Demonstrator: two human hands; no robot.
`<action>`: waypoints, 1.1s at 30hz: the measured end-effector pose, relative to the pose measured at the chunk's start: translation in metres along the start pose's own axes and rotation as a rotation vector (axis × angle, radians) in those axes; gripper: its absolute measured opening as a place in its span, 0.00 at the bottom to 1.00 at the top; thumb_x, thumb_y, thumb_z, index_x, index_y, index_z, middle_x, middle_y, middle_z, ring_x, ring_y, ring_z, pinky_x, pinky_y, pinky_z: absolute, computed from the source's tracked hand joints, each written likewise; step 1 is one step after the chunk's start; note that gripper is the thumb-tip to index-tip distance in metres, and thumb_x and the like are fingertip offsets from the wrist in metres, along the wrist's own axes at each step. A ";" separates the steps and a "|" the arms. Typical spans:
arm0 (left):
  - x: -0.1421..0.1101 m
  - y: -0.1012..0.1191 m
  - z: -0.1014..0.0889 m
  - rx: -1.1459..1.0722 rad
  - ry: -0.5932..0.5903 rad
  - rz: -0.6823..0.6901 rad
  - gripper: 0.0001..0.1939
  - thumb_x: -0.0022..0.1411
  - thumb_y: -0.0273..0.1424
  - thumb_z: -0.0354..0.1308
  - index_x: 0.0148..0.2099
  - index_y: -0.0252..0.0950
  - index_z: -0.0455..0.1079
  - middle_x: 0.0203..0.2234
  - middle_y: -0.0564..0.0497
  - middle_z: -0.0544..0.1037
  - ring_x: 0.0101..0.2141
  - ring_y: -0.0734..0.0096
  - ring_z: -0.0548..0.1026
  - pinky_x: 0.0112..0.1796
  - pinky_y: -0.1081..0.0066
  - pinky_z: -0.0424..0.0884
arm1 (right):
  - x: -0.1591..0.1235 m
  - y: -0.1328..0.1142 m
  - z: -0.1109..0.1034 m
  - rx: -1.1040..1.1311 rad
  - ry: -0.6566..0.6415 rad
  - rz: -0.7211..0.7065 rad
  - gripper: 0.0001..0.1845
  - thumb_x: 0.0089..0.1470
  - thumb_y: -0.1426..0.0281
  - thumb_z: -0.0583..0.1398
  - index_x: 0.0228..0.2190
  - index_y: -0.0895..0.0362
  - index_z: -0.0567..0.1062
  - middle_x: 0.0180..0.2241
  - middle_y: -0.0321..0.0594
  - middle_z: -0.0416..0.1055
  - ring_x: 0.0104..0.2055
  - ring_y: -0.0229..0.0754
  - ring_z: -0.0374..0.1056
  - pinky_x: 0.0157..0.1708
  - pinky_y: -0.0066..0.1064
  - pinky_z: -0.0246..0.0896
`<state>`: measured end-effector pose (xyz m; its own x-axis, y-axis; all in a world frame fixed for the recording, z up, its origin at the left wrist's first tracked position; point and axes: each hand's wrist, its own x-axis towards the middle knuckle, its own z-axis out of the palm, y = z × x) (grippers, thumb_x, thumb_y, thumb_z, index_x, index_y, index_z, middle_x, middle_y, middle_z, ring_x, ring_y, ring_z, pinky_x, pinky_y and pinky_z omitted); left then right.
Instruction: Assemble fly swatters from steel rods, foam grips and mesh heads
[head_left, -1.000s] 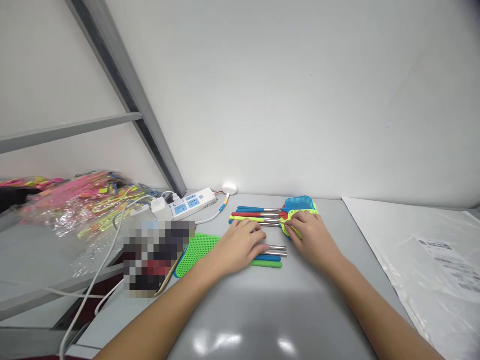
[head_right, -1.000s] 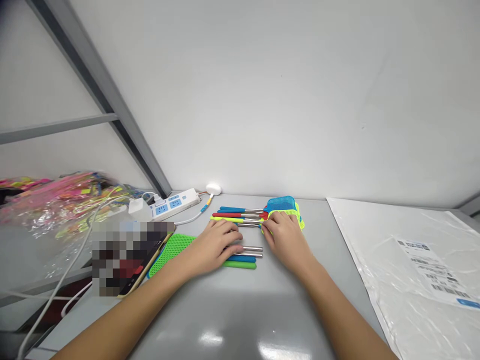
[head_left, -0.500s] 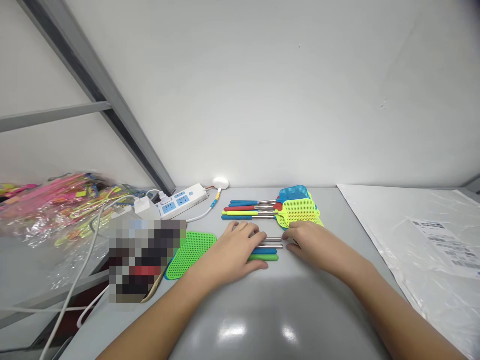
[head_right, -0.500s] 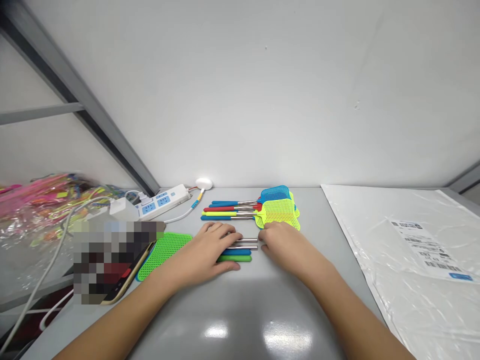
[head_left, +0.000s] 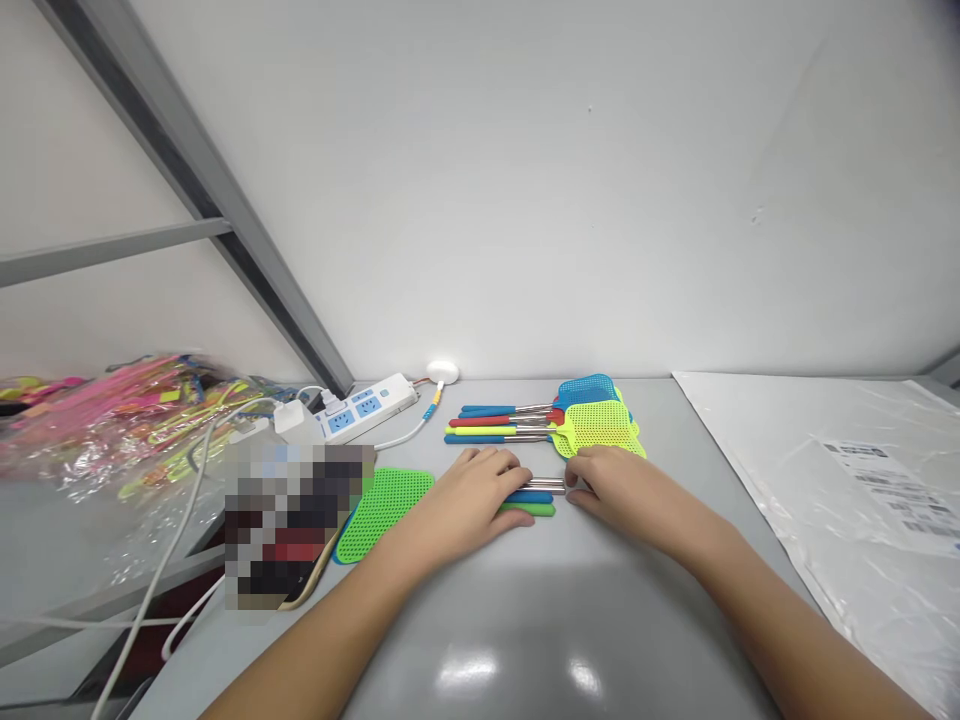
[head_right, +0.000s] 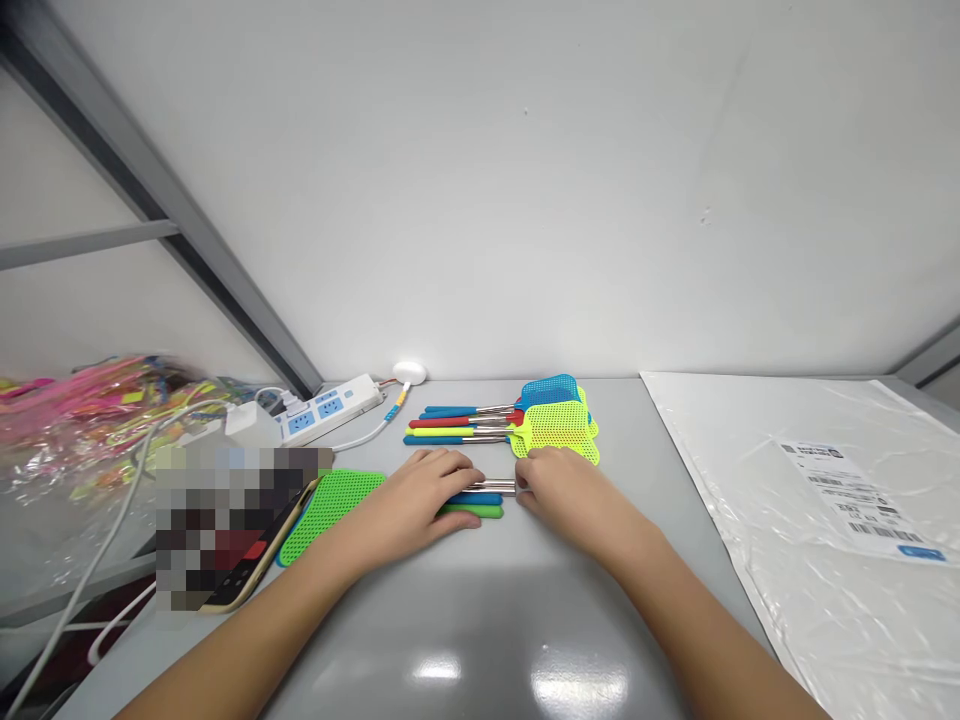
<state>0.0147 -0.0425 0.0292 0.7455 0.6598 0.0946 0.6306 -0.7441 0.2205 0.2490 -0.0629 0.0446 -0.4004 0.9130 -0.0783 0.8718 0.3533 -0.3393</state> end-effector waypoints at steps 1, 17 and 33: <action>0.000 -0.001 0.001 0.003 0.006 0.000 0.19 0.64 0.43 0.59 0.54 0.42 0.68 0.45 0.48 0.72 0.45 0.58 0.69 0.46 0.60 0.66 | 0.000 0.001 0.001 0.003 0.007 0.001 0.09 0.59 0.70 0.56 0.30 0.55 0.76 0.31 0.39 0.74 0.32 0.42 0.68 0.28 0.30 0.53; 0.000 -0.006 0.004 -0.014 0.052 0.014 0.21 0.63 0.46 0.58 0.55 0.41 0.67 0.45 0.48 0.73 0.47 0.58 0.69 0.46 0.60 0.66 | 0.003 0.005 0.003 0.015 0.047 0.017 0.10 0.60 0.68 0.56 0.30 0.54 0.76 0.30 0.38 0.74 0.30 0.41 0.67 0.26 0.30 0.50; 0.002 -0.042 0.000 0.241 0.297 -0.220 0.12 0.70 0.33 0.50 0.52 0.40 0.70 0.46 0.45 0.72 0.47 0.57 0.68 0.51 0.53 0.60 | 0.006 -0.001 0.004 0.003 0.134 -0.040 0.13 0.63 0.68 0.53 0.30 0.54 0.75 0.31 0.40 0.74 0.33 0.42 0.68 0.29 0.31 0.53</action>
<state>-0.0101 -0.0098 0.0199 0.5157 0.7806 0.3532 0.8261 -0.5624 0.0368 0.2446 -0.0589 0.0402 -0.3935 0.9173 0.0612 0.8550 0.3896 -0.3424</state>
